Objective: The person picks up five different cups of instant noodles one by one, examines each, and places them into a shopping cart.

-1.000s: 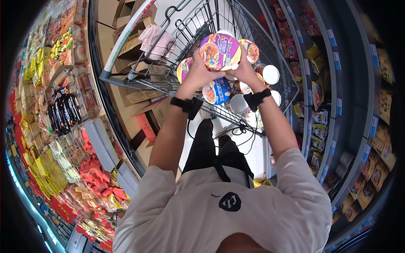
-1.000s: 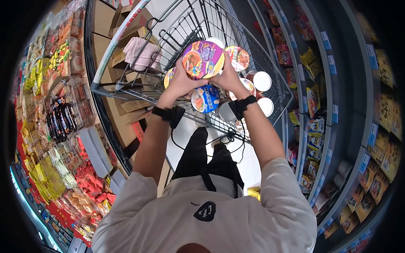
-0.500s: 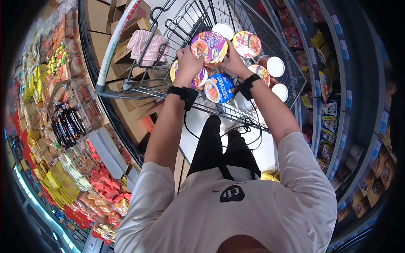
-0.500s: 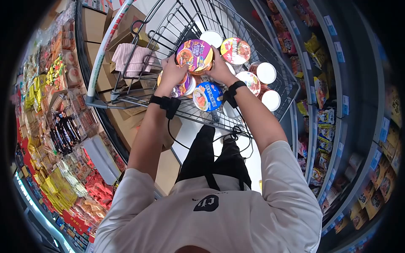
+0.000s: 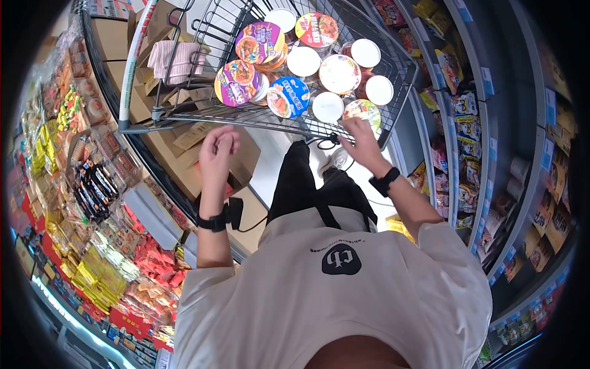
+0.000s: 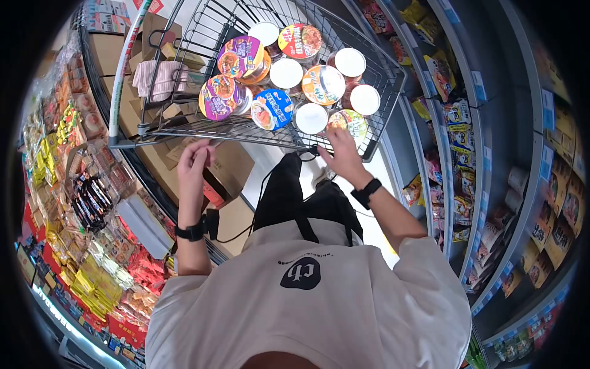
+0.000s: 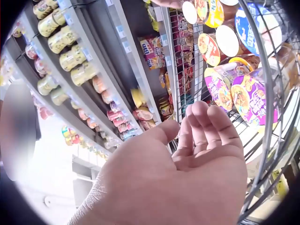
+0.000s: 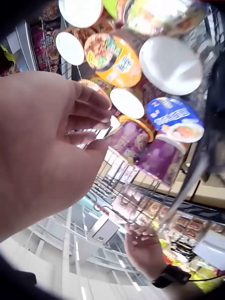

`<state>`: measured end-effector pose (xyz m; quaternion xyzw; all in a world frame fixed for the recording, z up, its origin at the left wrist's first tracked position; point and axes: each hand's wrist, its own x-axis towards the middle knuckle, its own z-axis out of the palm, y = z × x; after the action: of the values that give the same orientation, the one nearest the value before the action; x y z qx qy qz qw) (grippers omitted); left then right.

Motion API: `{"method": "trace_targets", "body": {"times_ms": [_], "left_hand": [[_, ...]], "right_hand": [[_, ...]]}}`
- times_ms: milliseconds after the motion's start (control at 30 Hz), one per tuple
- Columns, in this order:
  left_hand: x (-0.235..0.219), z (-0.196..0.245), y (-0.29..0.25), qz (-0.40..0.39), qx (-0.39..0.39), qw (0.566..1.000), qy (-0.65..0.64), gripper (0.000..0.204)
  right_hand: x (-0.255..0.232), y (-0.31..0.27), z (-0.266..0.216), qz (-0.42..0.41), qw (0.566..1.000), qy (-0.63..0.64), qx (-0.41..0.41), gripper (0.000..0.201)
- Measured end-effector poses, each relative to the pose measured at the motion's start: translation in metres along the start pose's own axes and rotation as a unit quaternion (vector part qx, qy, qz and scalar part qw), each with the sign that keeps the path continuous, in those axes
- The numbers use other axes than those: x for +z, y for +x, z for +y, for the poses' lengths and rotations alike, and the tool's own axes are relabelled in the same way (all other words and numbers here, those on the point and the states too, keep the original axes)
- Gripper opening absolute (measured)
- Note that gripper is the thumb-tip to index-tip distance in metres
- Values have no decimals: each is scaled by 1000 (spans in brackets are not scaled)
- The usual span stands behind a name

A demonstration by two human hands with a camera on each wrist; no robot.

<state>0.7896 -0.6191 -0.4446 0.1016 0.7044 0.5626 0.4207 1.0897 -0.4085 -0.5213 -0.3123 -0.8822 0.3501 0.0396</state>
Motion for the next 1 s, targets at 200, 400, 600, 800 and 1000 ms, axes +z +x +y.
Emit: {"method": "trace_targets", "body": {"times_ms": [200,400,600,800,1000], "left_hand": [[4,-33,-58,45,-50,997,-28,21],[35,-40,-109,59,6,998,-20,20],[22,-51,-181,77,48,994,58,20],[-48,-43,-228,173,112,972,113,22],[-61,-20,-265,194,168,956,144,20]], "right_hand": [[22,-20,31,5,993,116,17,34],[25,-62,-6,-143,940,264,-162,26],[24,-142,1,-108,963,142,-201,61],[-27,-258,127,-44,984,118,128,34],[41,-482,222,-163,951,-5,263,42]]}}
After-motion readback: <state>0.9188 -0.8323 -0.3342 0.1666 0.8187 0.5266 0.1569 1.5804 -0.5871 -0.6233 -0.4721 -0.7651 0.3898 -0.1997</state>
